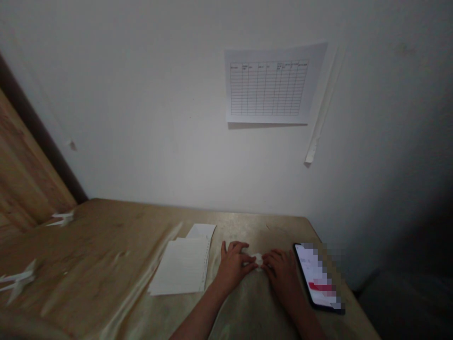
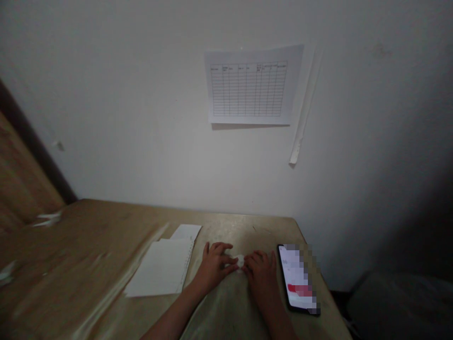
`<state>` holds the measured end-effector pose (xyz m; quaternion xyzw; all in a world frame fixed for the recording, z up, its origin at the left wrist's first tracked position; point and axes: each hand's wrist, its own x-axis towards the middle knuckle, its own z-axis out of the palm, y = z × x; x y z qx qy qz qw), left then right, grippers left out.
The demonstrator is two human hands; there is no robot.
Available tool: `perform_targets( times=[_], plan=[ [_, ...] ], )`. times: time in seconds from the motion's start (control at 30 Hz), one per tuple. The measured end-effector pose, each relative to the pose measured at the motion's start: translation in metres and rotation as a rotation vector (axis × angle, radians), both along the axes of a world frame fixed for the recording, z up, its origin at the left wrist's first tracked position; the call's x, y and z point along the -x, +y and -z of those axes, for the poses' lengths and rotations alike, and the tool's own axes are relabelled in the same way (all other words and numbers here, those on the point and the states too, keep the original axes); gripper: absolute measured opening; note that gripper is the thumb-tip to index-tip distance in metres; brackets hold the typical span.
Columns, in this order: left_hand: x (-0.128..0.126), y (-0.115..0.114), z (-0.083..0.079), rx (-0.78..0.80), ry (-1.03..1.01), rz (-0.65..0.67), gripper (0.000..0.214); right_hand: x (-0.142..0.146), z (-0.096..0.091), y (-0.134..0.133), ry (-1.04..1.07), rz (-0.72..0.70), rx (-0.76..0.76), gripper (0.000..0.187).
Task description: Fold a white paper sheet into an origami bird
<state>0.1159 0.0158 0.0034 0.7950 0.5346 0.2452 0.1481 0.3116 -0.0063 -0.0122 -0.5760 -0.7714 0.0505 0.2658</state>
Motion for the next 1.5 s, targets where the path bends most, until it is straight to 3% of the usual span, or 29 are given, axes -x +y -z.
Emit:
perform_targets(
  times=[0.33, 0.67, 1.03, 1.5],
  plan=[
    [0.0, 0.001, 0.002, -0.018, -0.022, -0.016, 0.011, -0.006, -0.008, -0.004, 0.004, -0.084, 0.003, 0.02],
    [-0.003, 0.002, 0.004, 0.024, -0.049, -0.056, 0.009, -0.002, -0.008, 0.0, -0.035, 0.087, 0.024, 0.015],
    [-0.004, 0.002, 0.004, 0.026, -0.036, -0.075, 0.008, 0.001, 0.003, 0.004, -0.116, 0.083, -0.051, 0.018],
    [-0.005, 0.001, 0.002, 0.005, -0.005, -0.07, 0.01, 0.007, 0.009, 0.008, -0.156, 0.152, -0.021, 0.017]
  ],
)
